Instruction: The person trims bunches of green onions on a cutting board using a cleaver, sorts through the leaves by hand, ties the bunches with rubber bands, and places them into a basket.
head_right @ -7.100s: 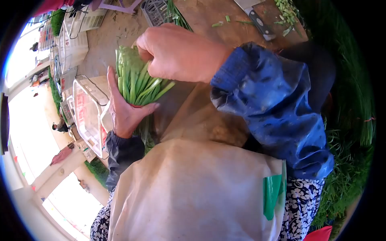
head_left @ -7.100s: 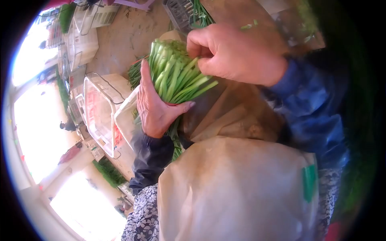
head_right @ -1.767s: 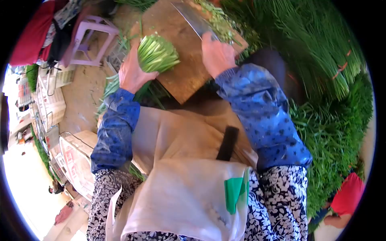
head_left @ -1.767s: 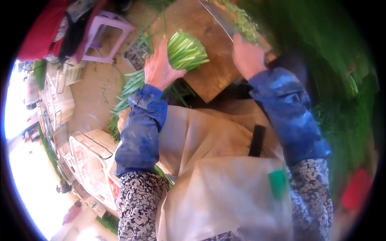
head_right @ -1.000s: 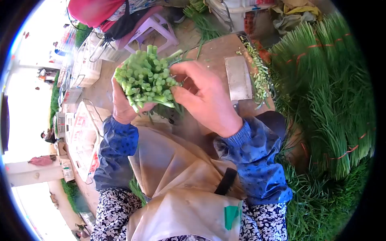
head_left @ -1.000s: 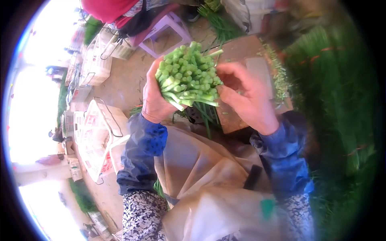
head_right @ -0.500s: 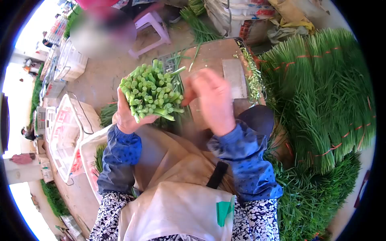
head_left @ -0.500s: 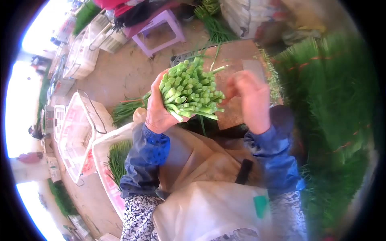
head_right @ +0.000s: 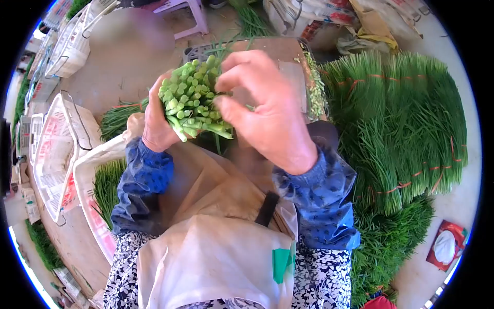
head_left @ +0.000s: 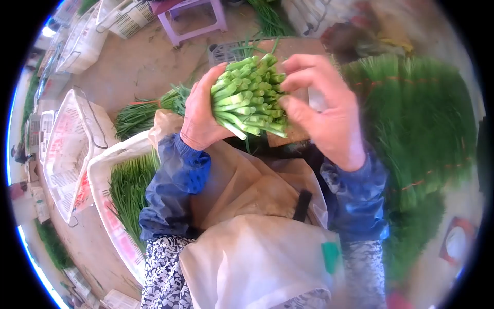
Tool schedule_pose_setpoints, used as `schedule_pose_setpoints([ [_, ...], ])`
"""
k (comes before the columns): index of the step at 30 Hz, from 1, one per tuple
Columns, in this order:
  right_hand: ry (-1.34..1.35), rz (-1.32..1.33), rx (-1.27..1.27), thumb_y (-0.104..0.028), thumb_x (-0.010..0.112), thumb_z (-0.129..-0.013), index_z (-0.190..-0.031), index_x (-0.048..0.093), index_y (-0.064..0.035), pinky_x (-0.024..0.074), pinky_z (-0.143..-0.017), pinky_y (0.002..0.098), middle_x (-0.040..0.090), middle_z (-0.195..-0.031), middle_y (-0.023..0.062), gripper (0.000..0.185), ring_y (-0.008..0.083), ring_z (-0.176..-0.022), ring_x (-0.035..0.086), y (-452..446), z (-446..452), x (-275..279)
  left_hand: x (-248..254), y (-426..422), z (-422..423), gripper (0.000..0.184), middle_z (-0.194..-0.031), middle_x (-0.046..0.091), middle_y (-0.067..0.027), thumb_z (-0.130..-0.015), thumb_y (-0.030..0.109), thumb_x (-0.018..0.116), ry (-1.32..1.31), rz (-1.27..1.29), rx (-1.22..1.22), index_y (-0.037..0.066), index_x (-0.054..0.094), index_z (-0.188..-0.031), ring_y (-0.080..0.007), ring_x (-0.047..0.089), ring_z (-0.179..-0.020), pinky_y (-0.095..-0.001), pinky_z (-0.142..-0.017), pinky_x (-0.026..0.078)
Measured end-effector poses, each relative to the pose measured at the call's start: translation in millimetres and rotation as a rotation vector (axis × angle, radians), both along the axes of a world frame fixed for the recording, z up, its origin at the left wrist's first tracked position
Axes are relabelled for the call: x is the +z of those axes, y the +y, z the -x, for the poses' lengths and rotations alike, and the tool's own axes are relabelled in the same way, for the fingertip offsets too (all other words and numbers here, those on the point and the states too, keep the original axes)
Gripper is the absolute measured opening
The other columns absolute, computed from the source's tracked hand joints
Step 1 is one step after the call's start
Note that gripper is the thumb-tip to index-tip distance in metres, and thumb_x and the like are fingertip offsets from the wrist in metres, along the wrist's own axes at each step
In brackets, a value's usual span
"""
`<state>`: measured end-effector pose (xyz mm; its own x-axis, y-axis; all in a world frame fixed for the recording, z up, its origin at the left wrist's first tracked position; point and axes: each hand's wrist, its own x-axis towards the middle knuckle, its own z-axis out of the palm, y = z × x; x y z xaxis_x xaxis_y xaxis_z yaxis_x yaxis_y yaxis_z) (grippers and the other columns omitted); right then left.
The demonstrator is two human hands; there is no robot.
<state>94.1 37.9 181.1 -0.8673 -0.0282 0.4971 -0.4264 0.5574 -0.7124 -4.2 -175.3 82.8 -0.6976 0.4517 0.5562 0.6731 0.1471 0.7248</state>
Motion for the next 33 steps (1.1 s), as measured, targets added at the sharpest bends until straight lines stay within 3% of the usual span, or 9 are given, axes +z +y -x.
schedule_pose_setpoints([
  [8, -0.069, -0.017, -0.058, 0.003, 0.070, -0.076, -0.094, 0.062, 0.0010, 0.0417, -0.098, 0.0333, 0.059, -0.121, 0.0116, 0.019, 0.0243, -0.113, 0.057, -10.9, -3.2, -0.2, 17.7, 3.8, 2.0, 0.094, -0.123, 0.063, -0.0174, -0.054, 0.028, 0.094, 0.158, 0.106, 0.044, 0.001, 0.050, -0.133, -0.0347, 0.061, -0.111, -0.0432, -0.095, 0.047],
  [11, 0.052, 0.203, -0.101, 0.001, 0.068, -0.075, -0.090, 0.063, 0.0016, 0.0474, -0.091, 0.0350, 0.060, -0.118, 0.0156, 0.016, 0.0279, -0.104, 0.061, -16.5, 5.7, 1.5, 50.4, 2.6, 15.3, 0.089, -0.121, 0.064, -0.0178, -0.057, 0.030, 0.092, 0.368, 0.125, 0.099, 0.000, 0.052, -0.131, -0.0325, 0.064, -0.108, -0.0425, -0.092, 0.048],
  [16, 0.242, 0.593, 0.039, 0.007, 0.062, -0.082, -0.093, 0.063, 0.0036, 0.0392, -0.105, 0.0377, 0.056, -0.129, 0.0159, 0.011, 0.0238, -0.120, 0.053, -23.0, 6.6, 0.2, 147.2, -8.8, 4.1, 0.096, -0.116, 0.066, -0.0166, -0.056, 0.037, 0.091, 0.645, 0.387, 0.043, 0.002, 0.049, -0.136, -0.0316, 0.066, -0.101, -0.0415, -0.089, 0.050],
  [20, 0.149, 0.699, 0.040, 0.004, 0.068, -0.074, -0.083, 0.061, 0.0001, 0.0446, -0.095, 0.0321, 0.062, -0.116, 0.0136, 0.012, 0.0228, -0.108, 0.060, -48.8, -11.5, -34.7, 147.6, -38.7, -22.8, 0.108, -0.122, 0.064, -0.0188, -0.052, 0.032, 0.093, 0.397, 0.654, -0.105, 0.002, 0.043, -0.143, -0.0331, 0.065, -0.106, -0.0394, -0.094, 0.049],
  [22, -0.028, 0.754, 0.060, 0.003, 0.069, -0.075, -0.082, 0.060, -0.0008, 0.0457, -0.092, 0.0332, 0.063, -0.112, 0.0131, 0.012, 0.0231, -0.103, 0.061, -69.4, -21.1, -63.8, 105.8, -66.1, -37.3, 0.120, -0.132, 0.058, -0.0214, -0.050, 0.030, 0.094, 0.055, 0.680, -0.089, 0.000, 0.034, -0.148, -0.0353, 0.060, -0.116, -0.0428, -0.099, 0.046],
  [24, -0.104, 0.673, 0.037, 0.002, 0.068, -0.076, -0.081, 0.059, -0.0010, 0.0468, -0.089, 0.0329, 0.062, -0.111, 0.0123, 0.011, 0.0225, -0.101, 0.061, -86.5, -22.6, -84.7, 65.9, -99.0, -48.3, 0.124, -0.139, 0.051, -0.0232, -0.049, 0.031, 0.094, 0.047, 0.756, 0.005, -0.001, 0.029, -0.150, -0.0368, 0.051, -0.128, -0.0445, -0.106, 0.040],
  [27, -0.003, 0.623, 0.050, 0.003, 0.067, -0.077, -0.082, 0.059, -0.0009, 0.0481, -0.086, 0.0319, 0.063, -0.106, 0.0115, 0.010, 0.0223, -0.100, 0.062, -80.2, -22.6, -83.0, 40.7, -128.8, -70.7, 0.130, -0.141, 0.049, -0.0229, -0.047, 0.036, 0.095, -0.197, 0.511, 0.125, -0.001, 0.027, -0.151, -0.0381, 0.046, -0.132, -0.0449, -0.110, 0.036],
  [31, -0.075, 1.040, -0.002, 0.003, 0.061, -0.082, -0.088, 0.063, -0.0019, 0.0495, -0.081, 0.0292, 0.067, -0.102, 0.0075, 0.008, 0.0168, -0.088, 0.063, -20.8, -34.9, -56.0, 43.8, -139.2, -73.5, 0.125, -0.137, 0.052, -0.0230, -0.048, 0.040, 0.094, -0.323, 0.730, 0.236, -0.002, 0.032, -0.148, -0.0377, 0.050, -0.128, -0.0456, -0.109, 0.037],
  [33, 0.153, 1.011, -0.165, -0.007, 0.061, -0.090, -0.101, 0.066, 0.0062, 0.0533, -0.093, 0.0379, 0.067, -0.112, 0.0197, 0.018, 0.0260, -0.100, 0.067, 59.4, -56.1, -65.1, 38.8, -144.1, -69.9, 0.122, -0.135, 0.053, -0.0227, -0.049, 0.041, 0.094, -0.320, 0.746, 0.235, -0.002, 0.035, -0.146, -0.0377, 0.051, -0.127, -0.0456, -0.108, 0.038],
])
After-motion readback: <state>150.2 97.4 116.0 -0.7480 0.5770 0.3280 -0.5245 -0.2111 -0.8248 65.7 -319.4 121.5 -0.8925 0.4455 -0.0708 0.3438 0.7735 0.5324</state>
